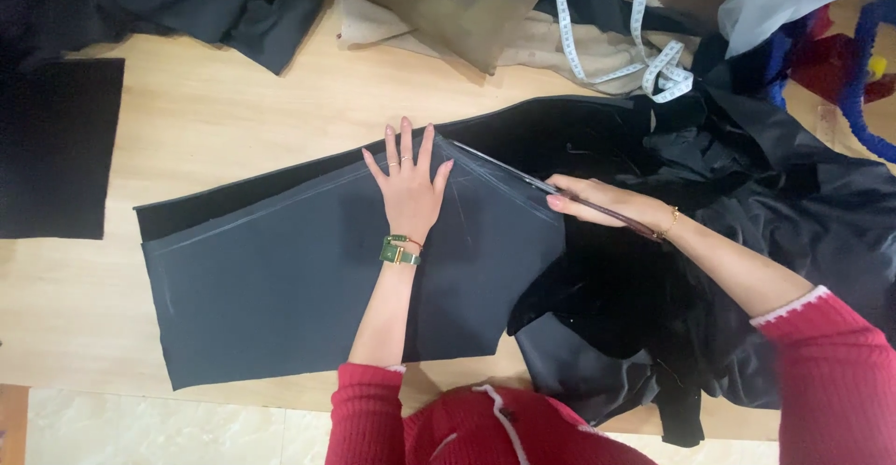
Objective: The person uses a pair of scissors to cut a large piece of black fabric laid out on a wooden table. They carefully follow a white chalk outline to shape the material, trimming the edges and removing excess fabric throughout the process.
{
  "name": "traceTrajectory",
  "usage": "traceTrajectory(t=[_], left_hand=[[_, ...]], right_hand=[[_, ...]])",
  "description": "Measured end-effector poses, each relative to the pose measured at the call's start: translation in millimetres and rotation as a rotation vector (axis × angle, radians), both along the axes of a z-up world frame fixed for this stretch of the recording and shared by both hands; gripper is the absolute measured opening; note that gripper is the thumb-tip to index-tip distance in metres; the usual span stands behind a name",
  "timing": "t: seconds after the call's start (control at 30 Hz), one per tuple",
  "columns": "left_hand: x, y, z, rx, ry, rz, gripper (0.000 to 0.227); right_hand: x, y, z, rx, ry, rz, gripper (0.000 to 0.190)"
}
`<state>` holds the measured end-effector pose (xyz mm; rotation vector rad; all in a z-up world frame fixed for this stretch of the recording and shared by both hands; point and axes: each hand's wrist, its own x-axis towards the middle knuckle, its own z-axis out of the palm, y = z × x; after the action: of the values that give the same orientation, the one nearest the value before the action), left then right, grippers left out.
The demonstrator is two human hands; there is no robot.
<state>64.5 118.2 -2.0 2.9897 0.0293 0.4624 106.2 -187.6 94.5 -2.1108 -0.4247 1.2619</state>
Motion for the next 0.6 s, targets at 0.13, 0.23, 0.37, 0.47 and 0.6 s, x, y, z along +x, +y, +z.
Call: traceTrajectory(t=[0.13,0.23,0.37,0.47,0.6], left_hand=[[-0.6,0.2,0.4,0.006,-0.007,0.002,0.062],[-0.8,0.6,-0.8,0.010,-0.011,0.008,0.063],[-1.7,-0.8,-1.5,-0.009,0.000,0.008,0.062],[-0.2,-0.3,1.4,-0.011,0.004,0.013,0.062],[0.0,0.3,-0.8,-0.037,0.010,0.012,0.063]], right_hand=[[-0.8,22.0,11.4,-0.084,-0.038,0.024,0.057],[-3.8,29.7,14.3,-0.125,-0.043,0.018,0.061],[-10.3,26.2,1.9,-0.074,-0.071,-0.009,0.051],[-11.5,26.4,-4.8,-0.047,-0.074,-0.055,0.043],[-12.4,31.2,0.7,-0.025,-0.033,-0.101,0.045]])
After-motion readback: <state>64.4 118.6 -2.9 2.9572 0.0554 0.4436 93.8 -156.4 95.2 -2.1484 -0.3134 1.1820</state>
